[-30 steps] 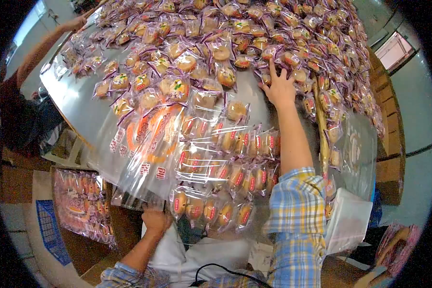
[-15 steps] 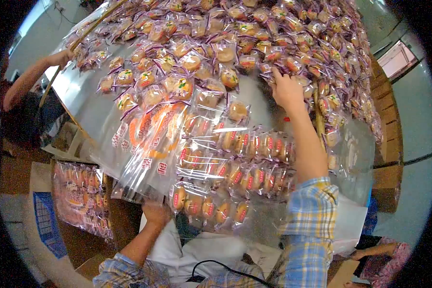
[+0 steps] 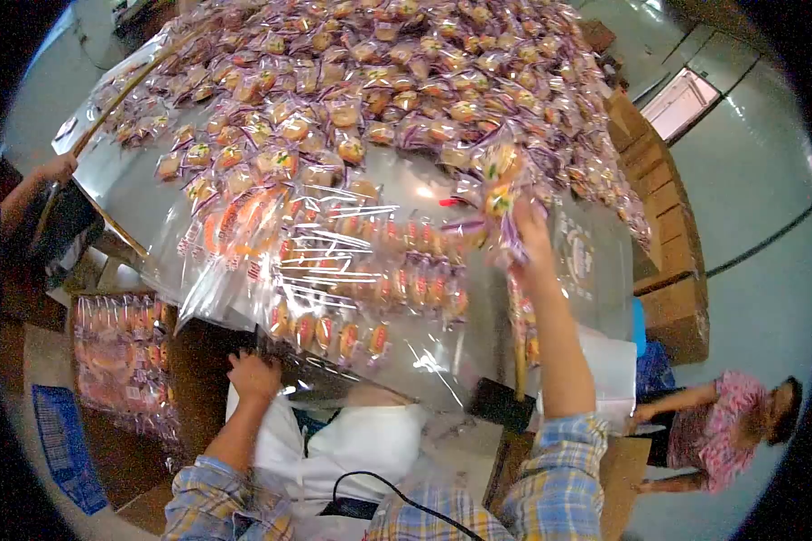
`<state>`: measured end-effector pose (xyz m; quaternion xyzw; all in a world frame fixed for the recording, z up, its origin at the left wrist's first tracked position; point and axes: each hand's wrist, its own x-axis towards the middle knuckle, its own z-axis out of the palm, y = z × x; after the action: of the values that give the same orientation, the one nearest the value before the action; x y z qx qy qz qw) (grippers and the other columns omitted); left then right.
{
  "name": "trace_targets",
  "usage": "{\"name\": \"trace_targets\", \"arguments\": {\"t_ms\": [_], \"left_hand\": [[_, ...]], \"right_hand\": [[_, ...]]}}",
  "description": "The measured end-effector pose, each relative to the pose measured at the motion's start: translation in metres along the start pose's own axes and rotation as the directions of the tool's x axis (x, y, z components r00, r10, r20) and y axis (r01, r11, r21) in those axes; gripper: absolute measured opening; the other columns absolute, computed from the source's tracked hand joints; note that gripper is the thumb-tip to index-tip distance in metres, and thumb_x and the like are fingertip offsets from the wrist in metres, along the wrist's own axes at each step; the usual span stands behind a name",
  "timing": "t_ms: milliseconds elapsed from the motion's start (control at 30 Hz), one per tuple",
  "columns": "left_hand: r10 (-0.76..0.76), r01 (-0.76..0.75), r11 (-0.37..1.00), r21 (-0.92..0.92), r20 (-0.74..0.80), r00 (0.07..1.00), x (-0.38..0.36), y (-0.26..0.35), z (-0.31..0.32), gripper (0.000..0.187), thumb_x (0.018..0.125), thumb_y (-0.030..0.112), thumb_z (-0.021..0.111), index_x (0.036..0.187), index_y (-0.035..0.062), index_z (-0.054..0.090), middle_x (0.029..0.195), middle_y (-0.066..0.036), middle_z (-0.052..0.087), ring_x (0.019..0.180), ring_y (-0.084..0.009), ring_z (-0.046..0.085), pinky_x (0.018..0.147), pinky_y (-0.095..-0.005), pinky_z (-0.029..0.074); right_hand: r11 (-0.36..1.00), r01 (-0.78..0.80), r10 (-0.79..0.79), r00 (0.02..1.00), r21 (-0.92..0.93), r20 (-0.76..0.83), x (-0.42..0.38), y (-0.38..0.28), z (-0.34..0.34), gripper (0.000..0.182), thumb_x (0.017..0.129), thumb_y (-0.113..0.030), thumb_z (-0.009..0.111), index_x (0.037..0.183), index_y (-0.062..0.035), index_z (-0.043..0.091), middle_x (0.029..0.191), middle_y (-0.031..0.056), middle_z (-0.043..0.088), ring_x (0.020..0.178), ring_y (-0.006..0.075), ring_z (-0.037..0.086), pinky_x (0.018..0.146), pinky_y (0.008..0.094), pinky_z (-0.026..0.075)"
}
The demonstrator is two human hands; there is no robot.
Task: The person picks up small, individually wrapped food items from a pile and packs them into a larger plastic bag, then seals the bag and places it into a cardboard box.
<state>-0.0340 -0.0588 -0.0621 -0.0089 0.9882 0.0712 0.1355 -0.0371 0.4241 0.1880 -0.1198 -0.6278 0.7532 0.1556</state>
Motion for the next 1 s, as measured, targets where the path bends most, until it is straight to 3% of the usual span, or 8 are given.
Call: {"name": "trace_targets", "arguments": {"t_ms": [167,200,333,433,533,633,833,1000], "left_hand": [[-0.005,-0.022,0.975,-0.222,-0.121,0.993,-0.014,-0.025,0.009,0.042,0.09,0.041,0.066,0.114,0.0074,0.074,0.131,-0.019,0.063,0.126,-0.0408,0.055,0.096,-0.0581,0.052],[0.01,-0.086,0.926,-0.367,-0.205,0.979,-0.023,-0.031,0.003,0.028,0.09,0.025,0.07,0.11,0.005,0.073,0.128,-0.019,0.063,0.121,-0.0371,0.058,0.098,-0.0502,0.052],[-0.017,-0.494,0.695,-0.523,-0.699,0.715,-0.058,-0.032,-0.018,0.014,0.09,-0.004,0.066,0.103,-0.0006,0.068,0.114,-0.015,0.065,0.104,-0.0317,0.064,0.098,-0.0397,0.05],[0.02,-0.631,0.446,-0.635,-0.698,0.716,-0.114,-0.004,-0.06,0.021,0.091,-0.001,0.07,0.112,0.001,0.066,0.107,-0.009,0.063,0.103,-0.0199,0.062,0.089,-0.0329,0.053],[0.362,-0.399,0.129,-0.908,-0.331,0.872,-0.164,0.038,-0.112,0.053,0.089,0.001,0.076,0.138,0.0023,0.055,0.124,-0.011,0.062,0.105,-0.0192,0.063,0.091,-0.0334,0.054],[0.631,-0.19,0.006,-0.982,-0.144,0.763,-0.186,0.065,-0.108,0.083,0.086,-0.001,0.081,0.156,0.0047,0.038,0.142,-0.013,0.057,0.117,-0.0205,0.063,0.096,-0.0369,0.055],[0.305,0.213,-0.39,-0.896,0.093,0.948,-0.198,0.077,-0.072,0.05,0.089,-0.007,0.076,0.133,-0.0007,0.052,0.121,-0.013,0.071,0.111,-0.0204,0.07,0.094,-0.0347,0.058],[0.265,-0.107,-0.231,-0.967,-0.168,0.95,-0.181,0.073,-0.077,0.049,0.09,0.003,0.078,0.134,-0.0017,0.059,0.121,-0.012,0.068,0.109,-0.02,0.068,0.093,-0.0327,0.056]], "right_hand": [[0.979,-0.113,0.088,0.985,0.17,0.147,-0.119,0.021,-0.002,0.057,0.108,-0.049,0.053,0.146,-0.0075,0.048,0.122,0.021,0.071,0.098,0.0283,0.075,0.054,0.0411,0.065],[0.961,-0.153,0.119,0.981,0.228,0.154,-0.137,0.03,-0.006,0.058,0.108,-0.05,0.053,0.146,-0.0067,0.048,0.124,0.0224,0.07,0.099,0.0299,0.075,0.055,0.0407,0.066],[0.952,-0.174,0.142,0.98,0.252,0.141,-0.211,0.052,0.025,0.079,0.102,-0.066,0.051,0.155,-0.0096,0.036,0.131,0.0326,0.063,0.106,0.0414,0.073,0.055,0.0442,0.065],[0.889,-0.303,0.242,0.947,0.342,0.21,-0.263,0.103,0.023,0.079,0.103,-0.06,0.054,0.159,-0.0113,0.029,0.141,0.0325,0.058,0.113,0.0457,0.069,0.066,0.0487,0.065],[0.853,-0.399,0.277,0.892,0.336,0.357,-0.312,0.126,0.05,0.075,0.105,-0.045,0.06,0.161,-0.0107,0.026,0.149,0.0251,0.053,0.125,0.0411,0.063,0.088,0.0493,0.061],[0.88,-0.399,0.287,0.88,0.258,0.379,-0.345,0.146,0.076,0.074,0.108,-0.03,0.058,0.165,-0.0072,0.017,0.153,0.0195,0.05,0.129,0.0322,0.061,0.096,0.0424,0.058],[0.88,-0.427,0.329,0.864,0.209,0.382,-0.35,0.136,0.087,0.07,0.109,-0.028,0.058,0.163,0.0006,0.026,0.156,0.018,0.048,0.139,0.0282,0.052,0.118,0.0434,0.042],[0.979,-0.083,0.077,0.996,0.185,0.036,-0.338,0.115,0.035,0.056,0.108,-0.037,0.056,0.152,-0.0047,0.043,0.136,0.0134,0.061,0.127,0.0277,0.061,0.11,0.0463,0.049]]}}
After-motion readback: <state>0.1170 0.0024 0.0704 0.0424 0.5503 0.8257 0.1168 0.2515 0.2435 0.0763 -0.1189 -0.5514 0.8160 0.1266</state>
